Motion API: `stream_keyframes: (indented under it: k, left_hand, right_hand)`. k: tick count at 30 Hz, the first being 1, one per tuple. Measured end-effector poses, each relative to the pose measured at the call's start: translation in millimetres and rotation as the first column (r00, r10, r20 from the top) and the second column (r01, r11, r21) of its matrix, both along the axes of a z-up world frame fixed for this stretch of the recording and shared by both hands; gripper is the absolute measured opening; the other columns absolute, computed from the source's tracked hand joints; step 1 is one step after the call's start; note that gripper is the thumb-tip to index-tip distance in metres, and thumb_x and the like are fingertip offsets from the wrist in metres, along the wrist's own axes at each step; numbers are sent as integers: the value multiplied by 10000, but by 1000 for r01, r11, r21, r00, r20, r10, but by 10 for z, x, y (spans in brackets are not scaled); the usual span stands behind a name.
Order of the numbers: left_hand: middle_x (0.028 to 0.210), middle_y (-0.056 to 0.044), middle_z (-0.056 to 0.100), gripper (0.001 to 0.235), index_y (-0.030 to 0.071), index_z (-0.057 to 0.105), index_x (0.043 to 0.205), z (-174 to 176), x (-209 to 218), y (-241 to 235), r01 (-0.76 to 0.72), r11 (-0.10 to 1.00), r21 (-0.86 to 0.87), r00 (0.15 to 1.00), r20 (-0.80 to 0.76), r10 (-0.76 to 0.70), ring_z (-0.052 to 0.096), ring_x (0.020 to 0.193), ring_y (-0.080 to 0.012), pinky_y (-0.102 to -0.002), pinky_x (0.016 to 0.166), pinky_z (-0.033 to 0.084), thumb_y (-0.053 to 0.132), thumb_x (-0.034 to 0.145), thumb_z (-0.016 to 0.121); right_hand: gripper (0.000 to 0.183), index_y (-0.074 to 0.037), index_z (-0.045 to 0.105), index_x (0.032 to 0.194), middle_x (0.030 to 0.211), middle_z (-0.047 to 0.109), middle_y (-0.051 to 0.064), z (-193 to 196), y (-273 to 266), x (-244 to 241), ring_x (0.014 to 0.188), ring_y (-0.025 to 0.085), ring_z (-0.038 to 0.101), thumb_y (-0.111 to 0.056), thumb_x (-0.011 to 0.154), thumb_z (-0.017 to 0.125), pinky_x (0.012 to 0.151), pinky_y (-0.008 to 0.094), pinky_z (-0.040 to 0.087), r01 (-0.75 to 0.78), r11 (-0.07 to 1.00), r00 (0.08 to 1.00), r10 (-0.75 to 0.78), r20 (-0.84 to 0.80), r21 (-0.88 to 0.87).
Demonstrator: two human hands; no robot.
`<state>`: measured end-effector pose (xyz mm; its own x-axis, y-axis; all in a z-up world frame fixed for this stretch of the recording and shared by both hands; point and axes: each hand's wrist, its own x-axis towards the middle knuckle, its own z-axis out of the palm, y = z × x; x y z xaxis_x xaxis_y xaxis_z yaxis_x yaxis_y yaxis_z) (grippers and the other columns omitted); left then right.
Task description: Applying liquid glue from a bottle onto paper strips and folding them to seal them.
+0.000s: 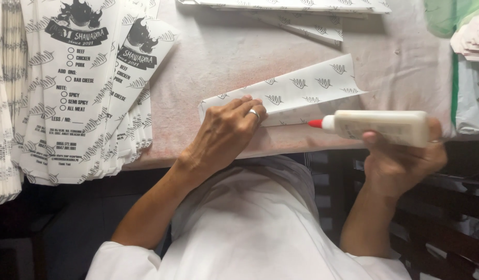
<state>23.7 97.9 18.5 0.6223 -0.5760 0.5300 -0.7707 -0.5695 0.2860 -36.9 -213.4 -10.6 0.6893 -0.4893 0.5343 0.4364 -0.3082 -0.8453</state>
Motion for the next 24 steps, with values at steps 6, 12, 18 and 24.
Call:
stream_keyframes:
  k: [6, 12, 18, 24]
  left_hand:
    - [531, 15, 460, 320, 58, 556, 908, 21, 202, 64, -55, 998, -18, 951, -307, 47, 414, 382, -139, -346, 382, 349, 253, 1126, 426]
    - [527, 53, 497, 307, 71, 612, 907, 77, 293, 111, -61, 997, -37, 902, -429, 39, 459, 380, -98, -295, 459, 443, 273, 1111, 504]
    - [509, 52, 469, 270, 106, 606, 910, 72, 336, 132, -91, 996, -17, 897, -435, 75, 453, 393, -120, -347, 565, 470, 292, 1101, 560]
    - [503, 40, 491, 264, 91, 646, 902, 114, 355, 123, -98, 995, -21, 892, -444, 79, 466, 394, -118, -335, 507, 440, 267, 1089, 589]
  right_hand:
    - [452, -47, 563, 934, 871, 576, 9, 47, 221, 104, 868, 165, 622, -90, 731, 964, 728, 296, 581, -101, 993, 974, 110, -196, 55]
    - [664, 28, 582, 1246, 1120, 592, 194, -208, -376, 85, 1012, 291, 638, 0, 708, 970, 871, 432, 648, 71, 997, 993, -70, -98, 7]
    - [724, -40, 379, 1381, 1410, 415, 332, -247, -1015, 11, 1291, 498, 450, 419, 919, 695, 1168, 677, 451, -70, 997, 986, 74, 149, -28]
    - [500, 21, 641, 1243, 1203, 654, 151, -35, -897, 78, 1192, 325, 662, 12, 832, 926, 1108, 524, 643, 41, 990, 998, -46, 32, 136]
